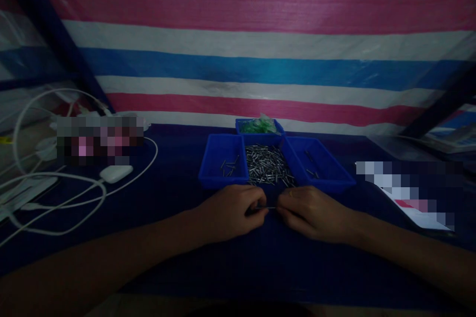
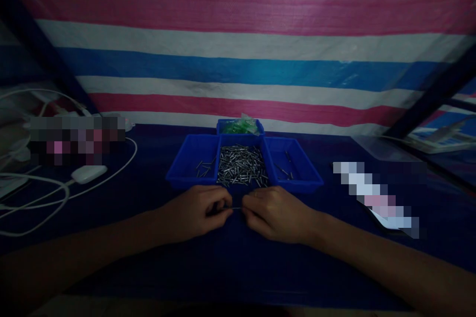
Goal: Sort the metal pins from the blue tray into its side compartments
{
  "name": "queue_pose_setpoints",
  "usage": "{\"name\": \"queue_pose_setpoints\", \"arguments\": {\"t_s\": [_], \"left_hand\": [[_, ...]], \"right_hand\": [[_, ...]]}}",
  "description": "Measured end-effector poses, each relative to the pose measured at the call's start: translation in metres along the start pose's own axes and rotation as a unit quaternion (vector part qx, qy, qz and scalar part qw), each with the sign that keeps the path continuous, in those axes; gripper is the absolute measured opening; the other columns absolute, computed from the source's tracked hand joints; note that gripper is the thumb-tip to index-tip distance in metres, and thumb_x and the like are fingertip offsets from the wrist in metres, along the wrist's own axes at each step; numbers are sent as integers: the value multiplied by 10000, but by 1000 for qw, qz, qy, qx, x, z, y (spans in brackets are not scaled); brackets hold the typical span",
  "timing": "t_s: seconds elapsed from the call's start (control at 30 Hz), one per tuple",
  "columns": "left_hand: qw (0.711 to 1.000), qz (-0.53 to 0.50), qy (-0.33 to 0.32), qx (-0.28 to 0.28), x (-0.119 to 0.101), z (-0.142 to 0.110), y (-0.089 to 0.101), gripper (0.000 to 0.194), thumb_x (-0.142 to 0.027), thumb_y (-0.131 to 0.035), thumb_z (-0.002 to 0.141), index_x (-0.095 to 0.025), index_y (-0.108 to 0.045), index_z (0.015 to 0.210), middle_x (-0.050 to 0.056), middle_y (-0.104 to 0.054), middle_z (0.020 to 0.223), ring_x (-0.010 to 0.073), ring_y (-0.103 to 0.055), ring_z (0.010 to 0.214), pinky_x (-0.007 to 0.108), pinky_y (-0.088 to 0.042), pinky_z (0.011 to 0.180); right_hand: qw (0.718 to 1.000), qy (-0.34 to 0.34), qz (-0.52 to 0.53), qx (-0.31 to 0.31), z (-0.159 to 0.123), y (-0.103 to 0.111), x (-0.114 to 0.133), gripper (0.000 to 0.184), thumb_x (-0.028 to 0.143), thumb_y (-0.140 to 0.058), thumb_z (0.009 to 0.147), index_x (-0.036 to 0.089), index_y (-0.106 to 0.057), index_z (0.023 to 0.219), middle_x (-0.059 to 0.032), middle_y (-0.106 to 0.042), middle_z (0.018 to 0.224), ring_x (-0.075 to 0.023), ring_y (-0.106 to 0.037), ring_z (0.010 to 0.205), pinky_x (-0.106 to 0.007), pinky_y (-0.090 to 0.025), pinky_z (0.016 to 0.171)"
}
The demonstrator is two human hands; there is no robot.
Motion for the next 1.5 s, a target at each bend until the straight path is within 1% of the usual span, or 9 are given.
{"name": "queue_pose_setpoints", "arguments": {"t_s": [0.13, 0.27, 0.57, 0.7, 1.03, 1.17, 1.33, 1.4, 1.5], "left_hand": [[999, 32, -12, 19, -2, -1, 1, 108, -235, -486, 824, -153, -524, 766, -27, -535, 688, 78, -505, 620, 189, -380, 574], [998, 42, -39, 38, -3, -1, 1, 100, -224, -459, 844, -163, -535, 824, -24, -552, 738, 77, -519, 646, 181, -387, 588], [995, 21, -93, -27, -9, 1, 8, 167, -220, -428, 866, -146, -559, 938, 13, -578, 826, 86, -538, 736, 183, -412, 677], [992, 5, -126, -18, -10, -1, 7, 182, -238, -429, 873, -156, -560, 967, 17, -593, 876, 86, -550, 793, 180, -423, 719], [975, 60, -211, -20, -17, -4, 3, 210, -206, -401, 883, -170, -554, 1022, 5, -591, 1044, 92, -535, 918, 205, -420, 809], [970, 69, -230, -34, -22, -7, 2, 178, -178, -420, 833, -165, -578, 914, -9, -610, 988, 77, -550, 829, 197, -438, 741], [966, 87, -242, -24, -24, -12, -1, 131, -179, -446, 760, -178, -565, 816, -27, -627, 889, 85, -542, 730, 196, -432, 608], [968, 109, -225, -29, -23, -11, -1, 123, -197, -440, 755, -173, -549, 807, -22, -621, 795, 92, -534, 676, 203, -412, 564], [974, 149, -170, -35, -19, -8, 1, 128, -227, -421, 785, -168, -532, 811, -21, -586, 680, 96, -515, 599, 208, -381, 531]], "right_hand": [[999, 26, -13, -15, -5, 2, 1, 255, 198, -291, 861, 157, -477, 692, -9, -468, 604, -105, -407, 542, -236, -333, 537], [1000, 19, -3, -16, -11, 6, -2, 261, 205, -289, 877, 154, -484, 711, -10, -481, 615, -101, -426, 549, -233, -338, 544], [1000, -20, 13, 7, -18, 10, 5, 240, 211, -313, 893, 145, -512, 775, -20, -511, 664, -104, -475, 592, -234, -361, 582], [999, -18, 28, 11, -15, 9, 5, 253, 220, -309, 900, 139, -522, 790, -26, -517, 676, -107, -479, 602, -233, -368, 581], [999, 34, 30, 25, -16, 10, 7, 249, 212, -315, 902, 145, -513, 766, -19, -494, 672, -107, -449, 608, -230, -360, 585], [998, 40, 29, 40, -17, 8, 8, 255, 218, -307, 907, 145, -521, 789, -27, -511, 695, -118, -462, 641, -243, -364, 605], [998, 33, 42, 45, -16, 7, 7, 227, 208, -318, 902, 155, -517, 806, -20, -512, 706, -115, -468, 652, -237, -370, 612], [998, 27, 35, 44, -16, 9, 7, 220, 214, -328, 901, 154, -519, 812, -20, -516, 712, -114, -476, 652, -237, -372, 612], [999, 5, 24, 35, -16, 11, 5, 210, 244, -348, 901, 151, -528, 845, -22, -530, 721, -114, -497, 648, -237, -379, 613]]}}
Point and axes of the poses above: each hand's wrist, its own z-axis towards the middle knuckle, its own y-axis out of the back of the hand, x = y × z, the point moved 2 cm from there along z, towards the middle knuckle
